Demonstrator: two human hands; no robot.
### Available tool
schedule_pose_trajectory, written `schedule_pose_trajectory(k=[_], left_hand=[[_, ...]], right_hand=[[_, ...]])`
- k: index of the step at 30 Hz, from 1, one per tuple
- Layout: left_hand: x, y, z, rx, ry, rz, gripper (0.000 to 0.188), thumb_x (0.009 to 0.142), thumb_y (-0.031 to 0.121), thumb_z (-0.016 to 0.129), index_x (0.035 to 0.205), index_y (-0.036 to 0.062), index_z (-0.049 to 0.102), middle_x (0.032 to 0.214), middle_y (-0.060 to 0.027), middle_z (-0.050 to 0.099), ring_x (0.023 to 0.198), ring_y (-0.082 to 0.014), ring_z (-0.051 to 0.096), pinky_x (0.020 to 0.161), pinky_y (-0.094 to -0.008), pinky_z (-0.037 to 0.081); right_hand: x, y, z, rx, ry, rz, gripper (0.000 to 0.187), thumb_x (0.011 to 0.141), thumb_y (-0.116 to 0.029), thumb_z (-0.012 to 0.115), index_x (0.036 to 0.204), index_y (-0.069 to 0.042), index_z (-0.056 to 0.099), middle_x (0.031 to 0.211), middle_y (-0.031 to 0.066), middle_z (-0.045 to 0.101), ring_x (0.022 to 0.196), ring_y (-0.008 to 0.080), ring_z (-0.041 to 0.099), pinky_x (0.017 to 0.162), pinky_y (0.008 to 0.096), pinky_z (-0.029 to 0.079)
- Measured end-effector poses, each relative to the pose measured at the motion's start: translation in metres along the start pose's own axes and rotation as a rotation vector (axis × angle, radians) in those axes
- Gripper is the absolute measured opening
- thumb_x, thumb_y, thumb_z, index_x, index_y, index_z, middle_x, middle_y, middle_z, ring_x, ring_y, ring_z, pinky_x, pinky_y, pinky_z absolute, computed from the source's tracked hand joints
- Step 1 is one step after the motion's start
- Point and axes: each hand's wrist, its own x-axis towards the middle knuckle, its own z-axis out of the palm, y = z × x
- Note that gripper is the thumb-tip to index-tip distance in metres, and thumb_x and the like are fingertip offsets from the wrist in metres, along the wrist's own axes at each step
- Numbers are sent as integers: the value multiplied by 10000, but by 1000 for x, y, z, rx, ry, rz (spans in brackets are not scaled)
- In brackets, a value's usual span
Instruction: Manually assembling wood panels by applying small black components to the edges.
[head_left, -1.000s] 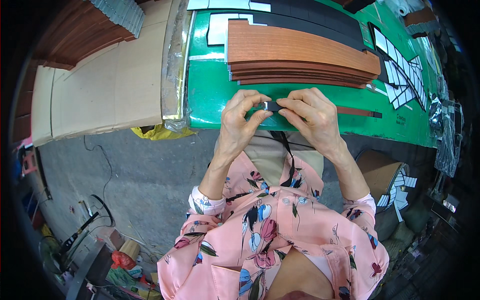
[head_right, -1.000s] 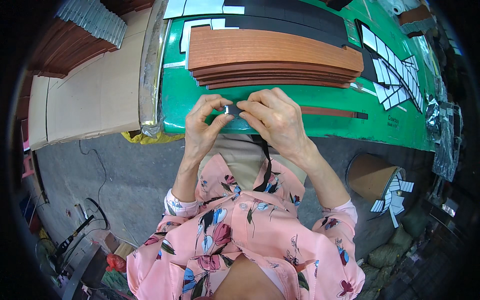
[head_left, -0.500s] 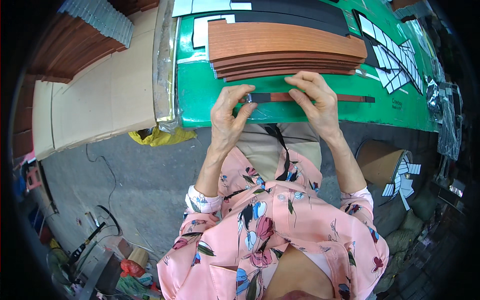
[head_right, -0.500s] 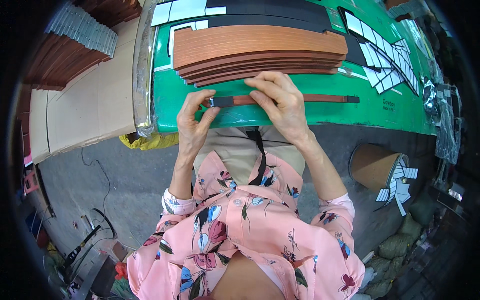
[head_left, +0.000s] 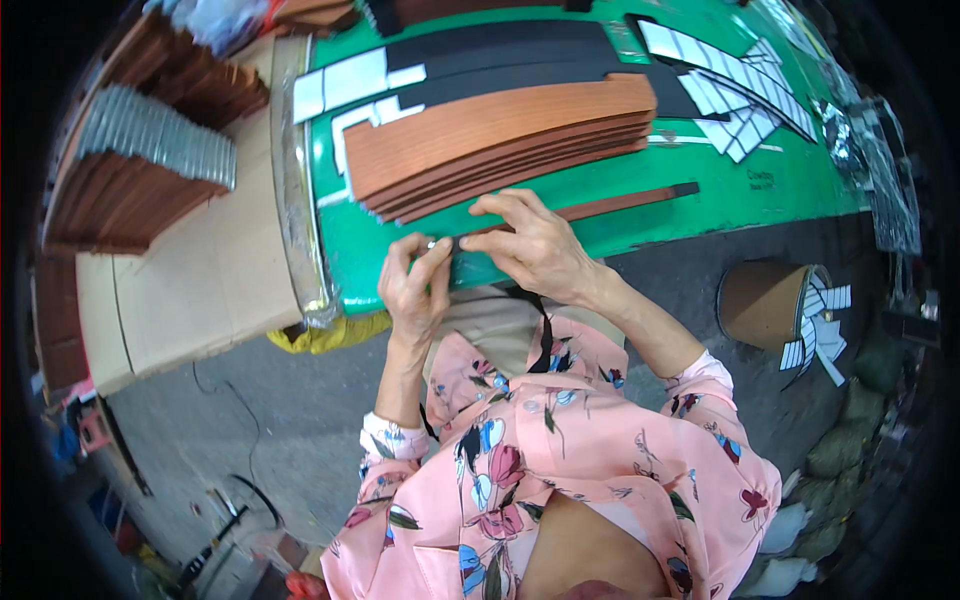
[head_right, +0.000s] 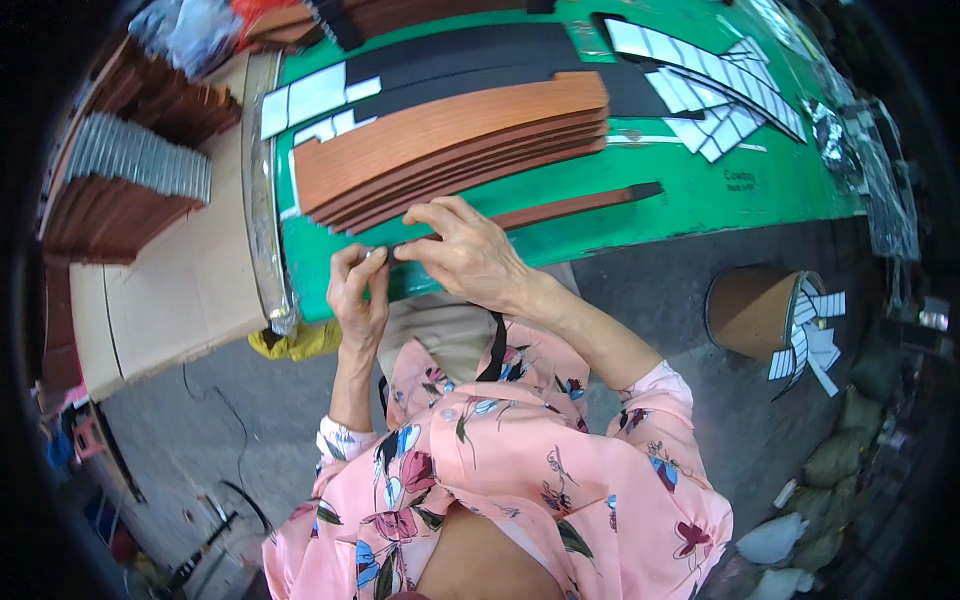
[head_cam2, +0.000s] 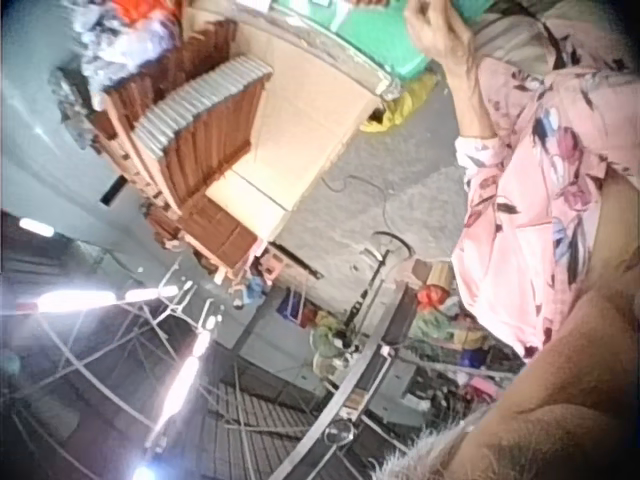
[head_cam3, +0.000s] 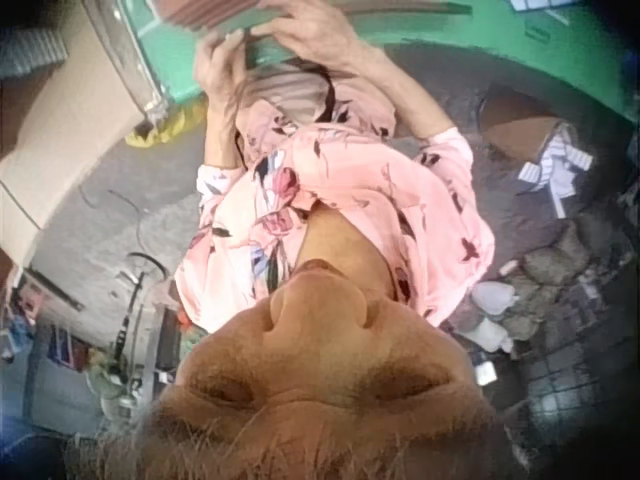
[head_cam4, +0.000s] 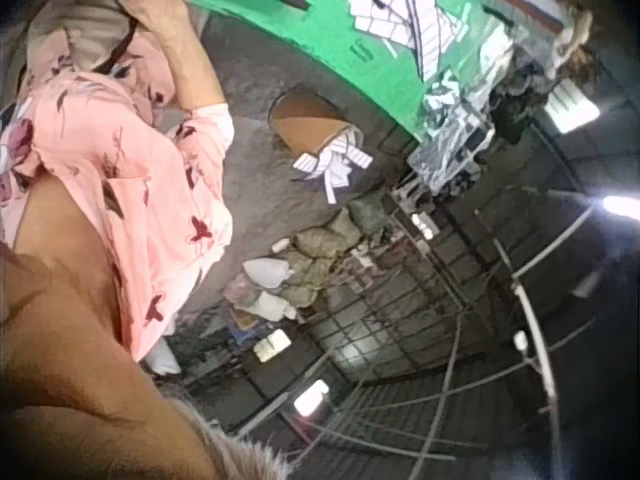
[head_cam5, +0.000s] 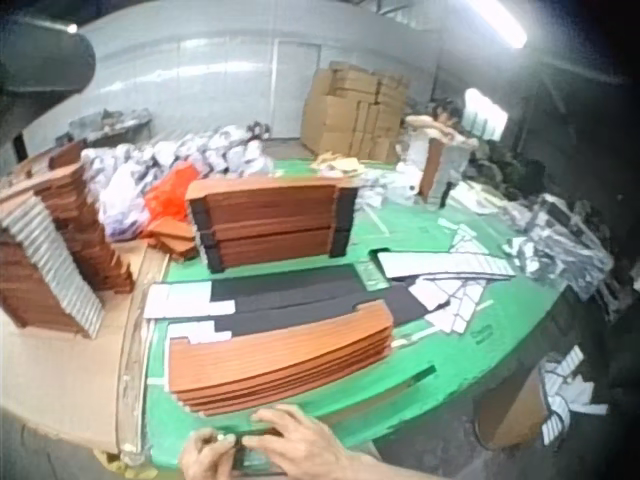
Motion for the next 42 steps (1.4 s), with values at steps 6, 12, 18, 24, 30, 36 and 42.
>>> schedule_pose_trajectory(k=[6, 12, 18, 24, 30, 36, 42], left_hand=[[5, 1, 1, -13, 15, -7, 250, 699, 4, 724, 922, 63, 628, 842, -101, 567, 705, -238, 556, 588, -331, 439], [6, 6, 2, -78, 33, -116, 182, 756, -33, 680, 911, 3, 591, 880, -122, 557, 770, -230, 542, 696, -308, 444], [-15, -7, -3, -151, -92, -346, 478, 754, -46, 669, 1202, 41, 525, 912, -72, 581, 810, -191, 563, 783, -294, 452], [28, 10, -46, -283, 161, -636, 433, 806, 42, 679, 1208, -22, 531, 945, -53, 603, 818, -107, 554, 720, -248, 484], [111, -23, -65, -85, 48, -701, 407, 826, 162, 674, 1163, -44, 577, 980, -103, 629, 838, -150, 605, 715, -267, 494], [113, -58, -62, 101, -187, -695, 569, 847, 337, 635, 1265, -26, 502, 1110, -179, 612, 935, -256, 626, 798, -343, 494], [110, -52, -56, -371, -505, -1243, 796, 859, 708, 325, 1397, 122, 333, 1301, -136, 478, 1146, -243, 481, 827, -393, 467]], right_hand=[[-47, 34, -91, -302, 498, 405, 227, 850, -55, 582, 1072, -80, 622, 1105, 96, 574, 1064, 259, 531, 898, 363, 437], [-128, 109, -131, 68, 558, 876, 410, 884, -93, 582, 1278, -25, 492, 1238, 125, 529, 1164, 226, 482, 975, 330, 386], [-159, 131, -129, 311, 481, 863, 395, 851, -8, 594, 1238, 15, 519, 1152, 61, 578, 1057, 140, 538, 920, 278, 420], [-90, 109, -150, 388, 542, 841, 374, 852, -63, 629, 1206, 35, 557, 1038, 52, 607, 931, 113, 570, 815, 234, 451], [-5, 143, -154, 250, 387, 767, 435, 860, -195, 651, 1199, 58, 551, 1016, 83, 611, 901, 118, 567, 782, 255, 459], [5, 143, -157, 261, 190, 1058, 658, 870, -505, 557, 1298, -10, 483, 1287, 173, 499, 1164, 252, 501, 913, 397, 428], [2, 151, -163, 454, -64, 1190, 849, 845, -697, 382, 1372, -32, 390, 1365, 187, 414, 1272, 315, 384, 984, 533, 322]])
